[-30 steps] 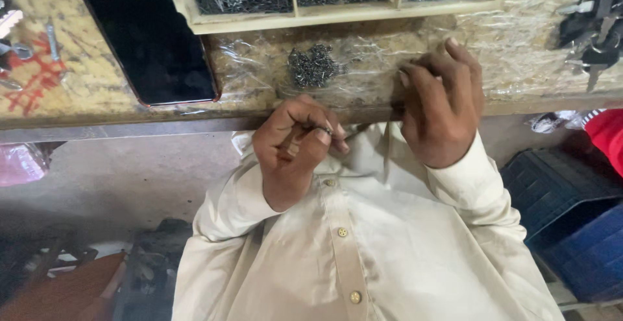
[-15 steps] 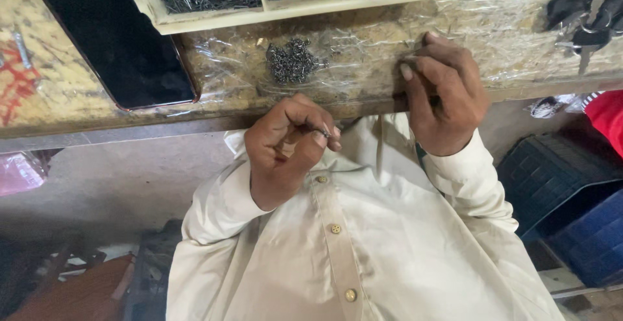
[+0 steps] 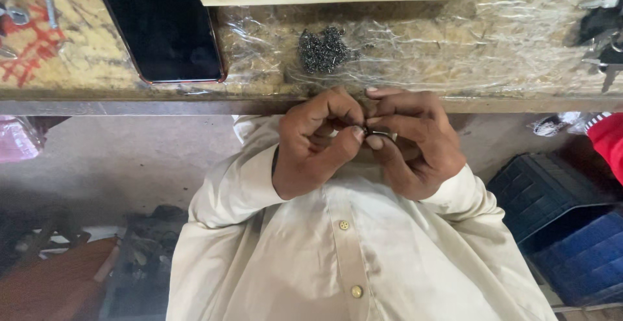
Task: The person assembles small metal key cylinders by inserting pins and a blue plastic component into each cylinder. They repeatedly pick up a cylinder, insert parts, and place the assembled unit on the workbench.
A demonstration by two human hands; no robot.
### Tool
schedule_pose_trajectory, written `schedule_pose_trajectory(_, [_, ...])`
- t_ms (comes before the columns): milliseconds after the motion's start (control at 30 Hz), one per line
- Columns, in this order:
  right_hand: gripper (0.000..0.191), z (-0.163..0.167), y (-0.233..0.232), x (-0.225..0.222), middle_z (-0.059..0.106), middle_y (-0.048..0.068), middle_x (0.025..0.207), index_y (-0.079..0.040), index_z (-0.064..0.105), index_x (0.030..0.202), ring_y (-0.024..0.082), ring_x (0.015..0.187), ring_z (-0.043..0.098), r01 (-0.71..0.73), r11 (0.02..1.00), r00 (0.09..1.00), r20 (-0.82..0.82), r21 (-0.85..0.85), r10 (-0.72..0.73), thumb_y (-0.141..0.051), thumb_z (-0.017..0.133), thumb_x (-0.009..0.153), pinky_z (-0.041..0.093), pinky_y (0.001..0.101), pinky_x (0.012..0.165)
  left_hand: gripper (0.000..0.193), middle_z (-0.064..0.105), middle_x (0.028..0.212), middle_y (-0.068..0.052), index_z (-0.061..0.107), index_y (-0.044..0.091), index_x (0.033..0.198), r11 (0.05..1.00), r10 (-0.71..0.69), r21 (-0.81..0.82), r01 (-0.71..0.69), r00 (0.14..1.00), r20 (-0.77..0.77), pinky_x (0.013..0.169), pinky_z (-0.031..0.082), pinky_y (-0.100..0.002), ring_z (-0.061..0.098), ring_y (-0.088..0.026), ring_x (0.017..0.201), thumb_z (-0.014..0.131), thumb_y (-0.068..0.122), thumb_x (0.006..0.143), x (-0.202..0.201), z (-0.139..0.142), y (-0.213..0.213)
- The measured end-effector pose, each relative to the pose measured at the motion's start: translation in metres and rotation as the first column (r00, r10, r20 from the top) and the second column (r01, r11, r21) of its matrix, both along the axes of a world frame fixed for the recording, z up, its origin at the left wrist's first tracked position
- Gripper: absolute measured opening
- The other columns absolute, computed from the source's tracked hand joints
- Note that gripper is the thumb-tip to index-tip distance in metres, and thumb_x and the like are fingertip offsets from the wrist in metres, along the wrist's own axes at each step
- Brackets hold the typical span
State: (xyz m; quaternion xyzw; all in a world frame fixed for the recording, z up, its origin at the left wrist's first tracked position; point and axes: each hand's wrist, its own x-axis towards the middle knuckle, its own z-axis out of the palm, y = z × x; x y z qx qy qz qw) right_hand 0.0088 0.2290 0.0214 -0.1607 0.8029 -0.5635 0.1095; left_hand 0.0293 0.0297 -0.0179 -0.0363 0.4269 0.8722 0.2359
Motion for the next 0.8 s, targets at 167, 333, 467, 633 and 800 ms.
schedule_pose_trajectory(167, [0.007, -0.001, 0.0, 0.002, 0.059, 0.017, 0.112, 0.002, 0.057, 0.11, 0.026, 0.104, 0.064, -0.001, 1.0, 0.998, 0.07, -0.006, 0.002, 0.004, 0.059, 0.103, 0.052, 0.0497, 0.114, 0.006, 0.059, 0.1, -0.001, 0.059, 0.002, 0.11, 0.997, -0.033, -0.065, 0.031, 0.999, -0.04, 0.081, 0.047, -0.021, 0.054, -0.004, 0.088, 0.061, 0.002, 0.105, -0.002, 0.002, -0.005])
schedule_pose_trajectory(333, [0.004, -0.01, -0.002, 0.003, 0.058, 0.015, 0.112, 0.0, 0.054, 0.111, 0.024, 0.104, 0.059, 0.016, 0.994, 0.994, 0.107, -0.107, -0.005, 0.0, 0.056, 0.107, 0.046, 0.048, 0.117, 0.006, 0.062, 0.098, 0.0, 0.06, 0.002, 0.108, 0.984, -0.106, -0.143, 0.109, 0.994, 0.029, 0.08, 0.05, -0.023, 0.058, -0.004, 0.084, 0.065, 0.004, 0.104, -0.005, 0.007, -0.009])
schedule_pose_trajectory(467, [0.004, -0.016, 0.001, 0.003, 0.057, 0.014, 0.113, -0.001, 0.054, 0.112, 0.021, 0.101, 0.057, 0.022, 0.984, 0.987, 0.161, -0.178, 0.007, 0.0, 0.056, 0.108, 0.047, 0.0471, 0.118, 0.008, 0.063, 0.101, 0.0, 0.061, 0.001, 0.11, 0.992, -0.11, -0.045, 0.116, 0.987, 0.119, 0.082, 0.052, -0.022, 0.06, -0.005, 0.093, 0.066, 0.005, 0.105, -0.006, 0.01, -0.01])
schedule_pose_trajectory(633, [0.004, -0.016, 0.008, -0.002, 0.057, 0.014, 0.111, 0.0, 0.055, 0.11, 0.022, 0.1, 0.059, -0.025, 0.974, 0.983, 0.173, -0.226, 0.066, 0.0, 0.058, 0.107, 0.049, 0.047, 0.115, 0.01, 0.068, 0.098, -0.002, 0.065, -0.001, 0.107, 0.991, -0.122, -0.015, 0.129, 0.963, 0.242, 0.08, 0.06, -0.024, 0.065, -0.006, 0.088, 0.07, 0.006, 0.103, -0.01, 0.01, -0.008])
schedule_pose_trajectory(800, [0.008, -0.016, 0.008, -0.013, 0.062, 0.016, 0.107, 0.001, 0.057, 0.106, 0.024, 0.097, 0.062, -0.052, 0.964, 0.985, 0.143, -0.262, 0.092, 0.006, 0.059, 0.1, 0.052, 0.0474, 0.111, 0.007, 0.069, 0.098, -0.003, 0.064, -0.001, 0.105, 0.982, -0.178, -0.017, 0.187, 0.957, 0.229, 0.08, 0.059, -0.024, 0.066, -0.007, 0.089, 0.068, 0.003, 0.102, -0.014, 0.013, -0.012])
